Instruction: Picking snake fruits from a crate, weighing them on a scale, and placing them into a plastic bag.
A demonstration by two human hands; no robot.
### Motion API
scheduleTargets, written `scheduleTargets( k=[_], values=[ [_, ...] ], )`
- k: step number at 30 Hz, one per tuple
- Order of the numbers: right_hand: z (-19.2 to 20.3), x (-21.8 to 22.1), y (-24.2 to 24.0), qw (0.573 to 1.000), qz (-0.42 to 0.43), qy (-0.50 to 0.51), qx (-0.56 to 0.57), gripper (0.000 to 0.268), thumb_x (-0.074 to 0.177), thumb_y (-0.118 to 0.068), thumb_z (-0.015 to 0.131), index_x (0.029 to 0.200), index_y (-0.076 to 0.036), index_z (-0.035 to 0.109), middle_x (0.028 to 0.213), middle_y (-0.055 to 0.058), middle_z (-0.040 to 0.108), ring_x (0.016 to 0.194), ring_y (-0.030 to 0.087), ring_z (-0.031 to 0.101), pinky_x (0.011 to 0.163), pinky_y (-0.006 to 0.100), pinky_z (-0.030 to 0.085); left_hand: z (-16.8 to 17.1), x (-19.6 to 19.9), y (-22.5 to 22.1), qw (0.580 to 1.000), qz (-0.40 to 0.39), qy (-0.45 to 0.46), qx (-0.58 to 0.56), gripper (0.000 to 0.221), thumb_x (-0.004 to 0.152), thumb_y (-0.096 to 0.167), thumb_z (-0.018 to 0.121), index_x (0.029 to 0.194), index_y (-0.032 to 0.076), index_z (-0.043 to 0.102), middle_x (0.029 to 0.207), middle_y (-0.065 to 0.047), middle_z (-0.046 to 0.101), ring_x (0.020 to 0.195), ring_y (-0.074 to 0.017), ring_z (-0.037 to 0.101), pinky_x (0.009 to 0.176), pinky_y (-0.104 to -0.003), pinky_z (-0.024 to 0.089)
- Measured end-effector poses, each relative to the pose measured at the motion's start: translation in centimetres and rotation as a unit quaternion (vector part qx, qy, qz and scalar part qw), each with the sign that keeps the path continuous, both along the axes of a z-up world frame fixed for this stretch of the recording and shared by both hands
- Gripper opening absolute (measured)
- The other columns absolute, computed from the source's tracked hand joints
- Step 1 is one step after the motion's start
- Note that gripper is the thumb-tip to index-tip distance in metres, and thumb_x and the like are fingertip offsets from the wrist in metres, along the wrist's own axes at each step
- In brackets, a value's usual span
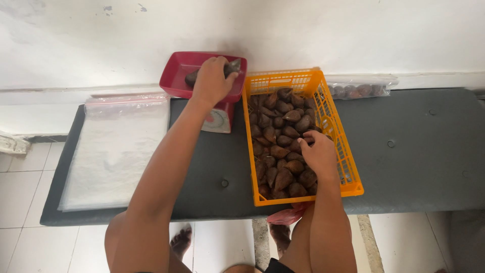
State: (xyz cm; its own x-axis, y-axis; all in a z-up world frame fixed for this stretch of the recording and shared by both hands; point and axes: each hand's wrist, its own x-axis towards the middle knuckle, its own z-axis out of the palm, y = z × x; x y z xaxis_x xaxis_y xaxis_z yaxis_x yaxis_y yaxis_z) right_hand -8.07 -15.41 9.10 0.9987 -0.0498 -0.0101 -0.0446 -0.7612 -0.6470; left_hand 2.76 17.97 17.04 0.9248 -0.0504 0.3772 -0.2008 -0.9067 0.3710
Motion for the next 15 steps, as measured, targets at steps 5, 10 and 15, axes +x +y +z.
scheduleTargets(
  k=[5, 10, 15],
  values=[
    [-0.1, -0.1, -0.3, 1.0, -0.001, 0.007, -0.009, 0.03, 0.095, -0.029, 0.072, 0.117, -0.009, 0.075, 0.101, 0.011, 0.076, 0.086, 0.029, 0.074, 0.071, 0.041, 0.059, -3.0, 3.2, 2.2, 0.995, 0.07, 0.022, 0.074, 0.032, 0.087, 0.029, 0.081, 0.1, 0.003, 0.068, 0.087, -0.014, 0.064, 0.082, -0.0327, 0.073, 0.066, -0.041, 0.064],
    [-0.3, 0.4, -0.5, 1.0, -0.007, 0.013, -0.003, 0.03, 0.094, -0.029, 0.072, 0.116, -0.009, 0.076, 0.101, 0.011, 0.076, 0.086, 0.03, 0.074, 0.072, 0.042, 0.059, -3.3, 4.1, 2.2, 0.98, 0.138, 0.056, 0.134, 0.034, 0.087, 0.034, 0.081, 0.098, 0.003, 0.073, 0.083, -0.016, 0.061, 0.073, -0.0317, 0.073, 0.059, -0.04, 0.066],
    [0.0, 0.2, -0.5, 1.0, -0.002, 0.024, 0.003, 0.033, 0.094, -0.03, 0.071, 0.119, -0.008, 0.074, 0.103, 0.012, 0.076, 0.089, 0.03, 0.074, 0.074, 0.042, 0.06, -5.7, 5.5, 2.4, 0.968, 0.112, 0.012, 0.223, 0.018, 0.088, 0.02, 0.077, 0.082, 0.003, 0.076, 0.073, -0.013, 0.066, 0.083, -0.028, 0.066, 0.081, -0.039, 0.06]
  ],
)
